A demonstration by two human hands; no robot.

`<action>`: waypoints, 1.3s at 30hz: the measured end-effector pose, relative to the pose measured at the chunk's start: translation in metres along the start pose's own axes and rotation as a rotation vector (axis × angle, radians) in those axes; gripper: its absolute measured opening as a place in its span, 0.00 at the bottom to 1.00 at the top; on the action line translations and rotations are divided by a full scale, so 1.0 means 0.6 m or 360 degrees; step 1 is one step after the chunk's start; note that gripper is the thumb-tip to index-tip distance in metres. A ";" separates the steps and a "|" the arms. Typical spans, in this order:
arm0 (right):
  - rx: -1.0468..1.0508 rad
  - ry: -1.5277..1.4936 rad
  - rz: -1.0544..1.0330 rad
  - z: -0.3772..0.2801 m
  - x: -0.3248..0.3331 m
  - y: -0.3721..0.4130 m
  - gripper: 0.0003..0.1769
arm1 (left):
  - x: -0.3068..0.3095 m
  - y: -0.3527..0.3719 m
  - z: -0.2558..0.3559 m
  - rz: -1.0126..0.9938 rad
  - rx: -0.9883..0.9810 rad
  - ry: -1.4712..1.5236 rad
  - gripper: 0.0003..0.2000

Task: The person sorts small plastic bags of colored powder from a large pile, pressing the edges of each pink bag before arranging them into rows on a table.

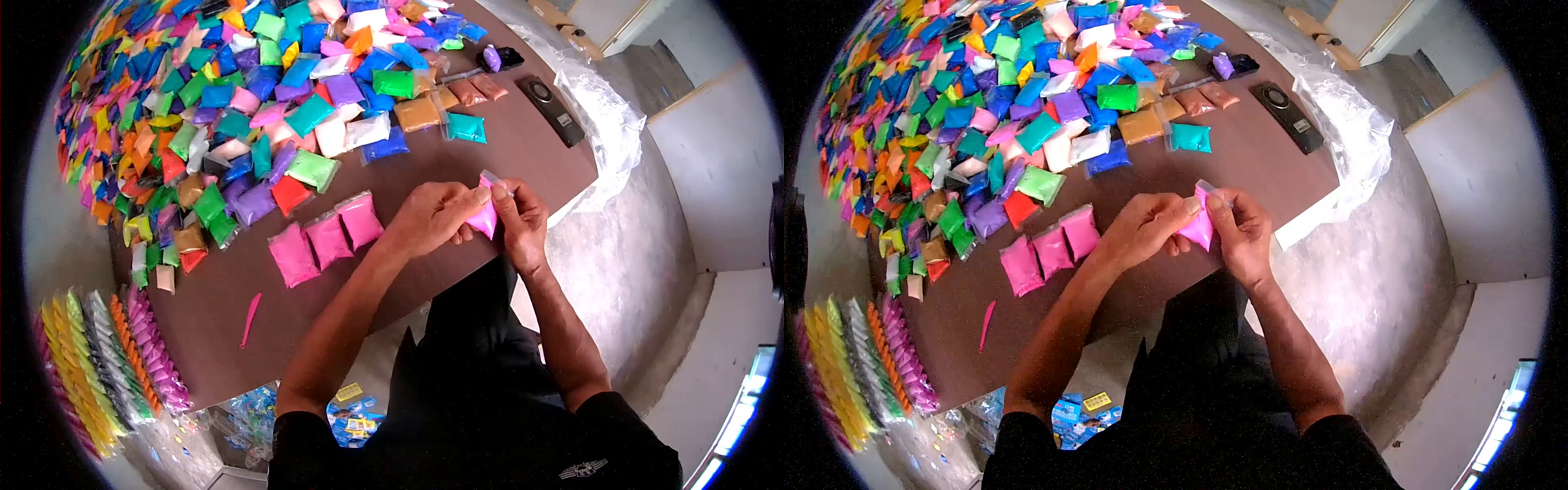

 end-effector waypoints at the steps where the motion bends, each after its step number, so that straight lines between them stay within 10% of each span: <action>1: -0.0007 -0.0077 -0.0016 0.001 -0.001 -0.001 0.11 | 0.000 0.002 0.000 -0.0005 0.0004 0.0002 0.23; 39: 0.0115 -0.0306 -0.0054 0.011 0.000 0.003 0.07 | -0.014 0.005 0.010 0.0203 -0.0489 -0.0528 0.22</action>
Point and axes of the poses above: each hand's wrist, its own y-axis away from the middle knuckle, its own x-axis out of the back of the hand, z = x × y, the point moved 3 cm from there along -y, towards the middle knuckle, and after that the axes turned 10 degrees about y, right-handed, at the moved point
